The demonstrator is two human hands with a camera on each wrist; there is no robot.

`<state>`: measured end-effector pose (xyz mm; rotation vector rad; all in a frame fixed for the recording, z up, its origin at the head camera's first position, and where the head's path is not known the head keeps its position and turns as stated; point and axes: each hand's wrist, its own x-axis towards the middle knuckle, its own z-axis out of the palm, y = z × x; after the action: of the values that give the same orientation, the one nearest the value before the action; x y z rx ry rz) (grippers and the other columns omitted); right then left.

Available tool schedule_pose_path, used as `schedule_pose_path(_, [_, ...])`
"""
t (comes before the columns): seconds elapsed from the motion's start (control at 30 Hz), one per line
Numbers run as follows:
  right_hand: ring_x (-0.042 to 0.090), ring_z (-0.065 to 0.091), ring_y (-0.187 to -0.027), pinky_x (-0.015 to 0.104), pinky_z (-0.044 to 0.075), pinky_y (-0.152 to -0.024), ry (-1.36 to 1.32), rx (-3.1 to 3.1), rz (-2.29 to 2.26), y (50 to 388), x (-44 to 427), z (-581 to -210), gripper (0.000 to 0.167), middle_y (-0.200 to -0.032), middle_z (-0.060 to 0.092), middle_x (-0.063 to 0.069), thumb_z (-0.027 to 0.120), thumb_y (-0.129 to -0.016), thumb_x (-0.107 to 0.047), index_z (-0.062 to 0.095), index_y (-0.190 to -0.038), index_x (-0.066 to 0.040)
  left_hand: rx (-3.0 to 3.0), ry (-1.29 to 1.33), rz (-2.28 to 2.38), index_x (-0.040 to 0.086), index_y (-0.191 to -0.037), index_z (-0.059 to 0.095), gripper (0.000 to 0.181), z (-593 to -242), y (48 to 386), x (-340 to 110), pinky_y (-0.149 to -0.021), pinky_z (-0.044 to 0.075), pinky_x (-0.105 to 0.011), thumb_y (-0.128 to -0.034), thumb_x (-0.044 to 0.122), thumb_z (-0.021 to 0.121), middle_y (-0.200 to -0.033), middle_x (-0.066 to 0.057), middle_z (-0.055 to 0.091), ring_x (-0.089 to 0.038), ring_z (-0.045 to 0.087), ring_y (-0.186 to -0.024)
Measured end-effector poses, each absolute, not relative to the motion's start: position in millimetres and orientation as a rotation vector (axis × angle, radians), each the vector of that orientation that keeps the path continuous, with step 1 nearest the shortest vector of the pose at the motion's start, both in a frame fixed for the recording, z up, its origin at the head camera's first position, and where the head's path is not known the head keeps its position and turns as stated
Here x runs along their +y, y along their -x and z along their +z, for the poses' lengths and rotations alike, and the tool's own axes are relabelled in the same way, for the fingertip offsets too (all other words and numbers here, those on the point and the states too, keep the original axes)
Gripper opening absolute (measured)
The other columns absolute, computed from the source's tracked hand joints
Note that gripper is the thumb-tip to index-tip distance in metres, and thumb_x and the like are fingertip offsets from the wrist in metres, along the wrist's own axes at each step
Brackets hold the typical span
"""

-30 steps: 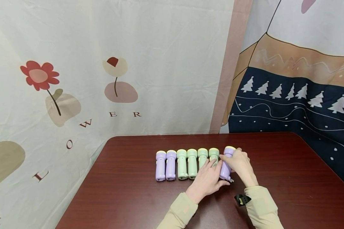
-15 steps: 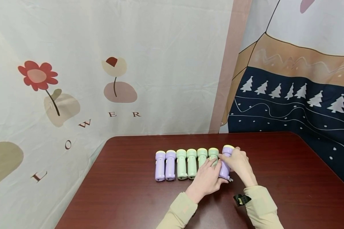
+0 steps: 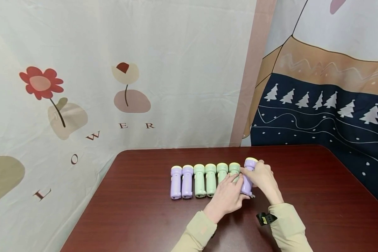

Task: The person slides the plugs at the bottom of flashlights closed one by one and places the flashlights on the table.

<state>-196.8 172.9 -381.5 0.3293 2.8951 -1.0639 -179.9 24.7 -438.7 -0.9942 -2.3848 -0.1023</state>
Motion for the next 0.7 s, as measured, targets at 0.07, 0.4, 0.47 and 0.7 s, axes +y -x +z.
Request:
schedule_pose_path(0.07, [0.037,0.061,-0.079,0.034,0.054,-0.055,-0.328,2.895,-1.062,196.5,172.5,-381.1,0.071,-0.098,0.055,0.032,0.063,-0.085,-0.041,0.039,-0.117,0.019,-2.386,0.997,-0.102,0.004,-0.124,0.053,0.062,-438.7,179.7,24.4,-0.104,0.044,-0.033,-0.0829,0.049,0.064,-0.106,-0.002,0.072,-0.014,0.058,-0.120])
schedule_pose_path(0.4, [0.038,0.060,-0.080,0.033,0.054,-0.055,-0.330,2.886,-1.067,196.1,171.8,-380.2,0.071,-0.099,0.054,0.033,0.062,-0.086,-0.040,0.038,-0.117,0.019,-2.385,1.007,-0.105,0.008,-0.119,0.052,0.053,-439.1,179.9,23.0,-0.102,0.046,-0.034,-0.0839,0.045,0.064,-0.118,-0.001,0.067,-0.014,0.059,-0.120])
schedule_pose_path(0.47, [0.038,0.060,-0.080,0.033,0.054,-0.055,-0.333,2.886,-1.065,196.2,172.0,-380.4,0.071,-0.099,0.054,0.033,0.062,-0.086,-0.040,0.038,-0.117,0.019,-2.386,1.012,-0.105,0.008,-0.120,0.052,0.053,-438.9,179.9,22.6,-0.102,0.046,-0.034,-0.0842,0.045,0.064,-0.116,0.000,0.069,-0.014,0.059,-0.119])
schedule_pose_path(0.7, [0.038,0.060,-0.081,0.034,0.054,-0.057,-0.341,2.885,-1.044,196.3,172.4,-381.0,0.071,-0.099,0.053,0.033,0.062,-0.086,-0.040,0.038,-0.117,0.019,-2.392,1.035,-0.098,0.009,-0.117,0.052,0.047,-437.4,179.9,21.4,-0.104,0.044,-0.034,-0.0855,0.043,0.063,-0.100,0.003,0.073,-0.013,0.058,-0.120])
